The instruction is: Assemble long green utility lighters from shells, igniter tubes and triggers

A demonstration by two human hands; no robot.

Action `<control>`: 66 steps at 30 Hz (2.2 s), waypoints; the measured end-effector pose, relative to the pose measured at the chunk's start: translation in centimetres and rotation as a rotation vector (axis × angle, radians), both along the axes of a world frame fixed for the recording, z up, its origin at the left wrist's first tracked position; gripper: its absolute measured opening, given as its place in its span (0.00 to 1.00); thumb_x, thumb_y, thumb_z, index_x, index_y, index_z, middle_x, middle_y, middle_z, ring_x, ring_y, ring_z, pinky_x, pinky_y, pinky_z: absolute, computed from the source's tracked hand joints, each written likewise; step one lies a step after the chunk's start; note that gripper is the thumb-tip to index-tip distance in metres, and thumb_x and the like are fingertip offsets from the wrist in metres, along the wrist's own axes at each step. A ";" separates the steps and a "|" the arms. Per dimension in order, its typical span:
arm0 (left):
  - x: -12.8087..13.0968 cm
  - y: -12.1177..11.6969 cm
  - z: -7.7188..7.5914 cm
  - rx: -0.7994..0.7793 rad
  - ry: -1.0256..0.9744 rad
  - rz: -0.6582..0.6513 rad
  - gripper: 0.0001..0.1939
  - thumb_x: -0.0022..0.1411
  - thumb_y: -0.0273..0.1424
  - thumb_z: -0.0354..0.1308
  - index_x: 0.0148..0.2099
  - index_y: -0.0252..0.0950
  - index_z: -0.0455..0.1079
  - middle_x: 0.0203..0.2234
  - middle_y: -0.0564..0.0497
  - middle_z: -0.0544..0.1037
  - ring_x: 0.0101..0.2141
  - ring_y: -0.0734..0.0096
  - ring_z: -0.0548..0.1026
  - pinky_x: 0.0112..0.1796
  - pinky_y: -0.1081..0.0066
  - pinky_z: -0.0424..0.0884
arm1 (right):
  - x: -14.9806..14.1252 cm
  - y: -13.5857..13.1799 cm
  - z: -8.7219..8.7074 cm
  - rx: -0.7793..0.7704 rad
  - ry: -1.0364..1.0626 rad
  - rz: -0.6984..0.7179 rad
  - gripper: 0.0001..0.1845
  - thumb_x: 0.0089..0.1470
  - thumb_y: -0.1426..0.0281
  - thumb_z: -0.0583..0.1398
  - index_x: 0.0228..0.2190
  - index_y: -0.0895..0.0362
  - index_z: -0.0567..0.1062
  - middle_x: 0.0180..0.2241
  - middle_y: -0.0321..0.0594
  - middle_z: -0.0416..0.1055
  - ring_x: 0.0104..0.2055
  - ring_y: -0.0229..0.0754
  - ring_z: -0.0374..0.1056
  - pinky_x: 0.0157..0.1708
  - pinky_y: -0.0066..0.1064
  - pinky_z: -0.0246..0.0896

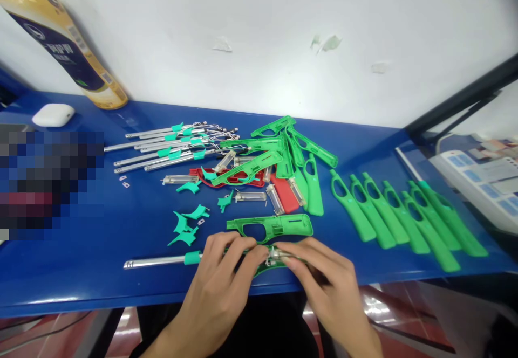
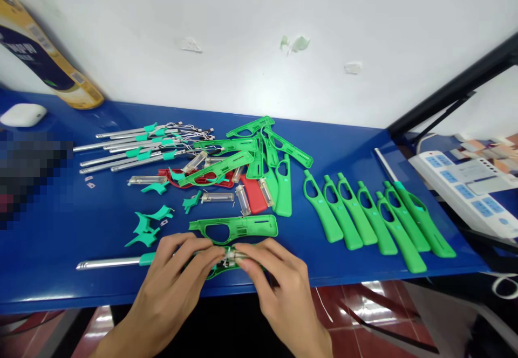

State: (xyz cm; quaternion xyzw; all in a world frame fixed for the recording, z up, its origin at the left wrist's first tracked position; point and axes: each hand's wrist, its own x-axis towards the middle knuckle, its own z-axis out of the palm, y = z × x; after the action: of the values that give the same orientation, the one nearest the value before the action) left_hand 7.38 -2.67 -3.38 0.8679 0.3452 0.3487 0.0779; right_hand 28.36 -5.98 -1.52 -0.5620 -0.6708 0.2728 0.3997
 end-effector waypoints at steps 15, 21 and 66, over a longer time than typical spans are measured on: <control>-1.2 -0.7 0.8 0.058 0.046 0.100 0.13 0.69 0.25 0.64 0.54 0.28 0.74 0.46 0.41 0.76 0.48 0.54 0.70 0.48 0.54 0.68 | 0.4 0.0 0.0 -0.032 -0.069 -0.062 0.10 0.67 0.68 0.64 0.48 0.43 0.80 0.35 0.27 0.77 0.25 0.31 0.65 0.30 0.23 0.66; -1.1 -0.8 0.7 0.018 0.009 0.070 0.13 0.69 0.21 0.62 0.55 0.26 0.74 0.46 0.41 0.75 0.48 0.58 0.71 0.50 0.55 0.68 | 1.0 0.0 0.0 0.084 -0.209 -0.040 0.09 0.68 0.70 0.63 0.47 0.45 0.80 0.46 0.35 0.75 0.44 0.35 0.78 0.44 0.24 0.71; -1.6 -0.3 0.3 0.010 0.096 -0.038 0.27 0.65 0.09 0.49 0.58 0.36 0.74 0.46 0.43 0.72 0.47 0.61 0.67 0.47 0.59 0.62 | 3.5 0.8 1.5 0.146 -0.582 0.025 0.21 0.73 0.71 0.55 0.63 0.46 0.73 0.55 0.40 0.76 0.44 0.37 0.80 0.37 0.26 0.76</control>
State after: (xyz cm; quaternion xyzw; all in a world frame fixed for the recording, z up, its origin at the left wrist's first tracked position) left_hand 5.83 -2.97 -3.10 0.8904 0.3301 0.3068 0.0634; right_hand 31.89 -5.14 -0.02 -0.5779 -0.7820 0.0564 0.2265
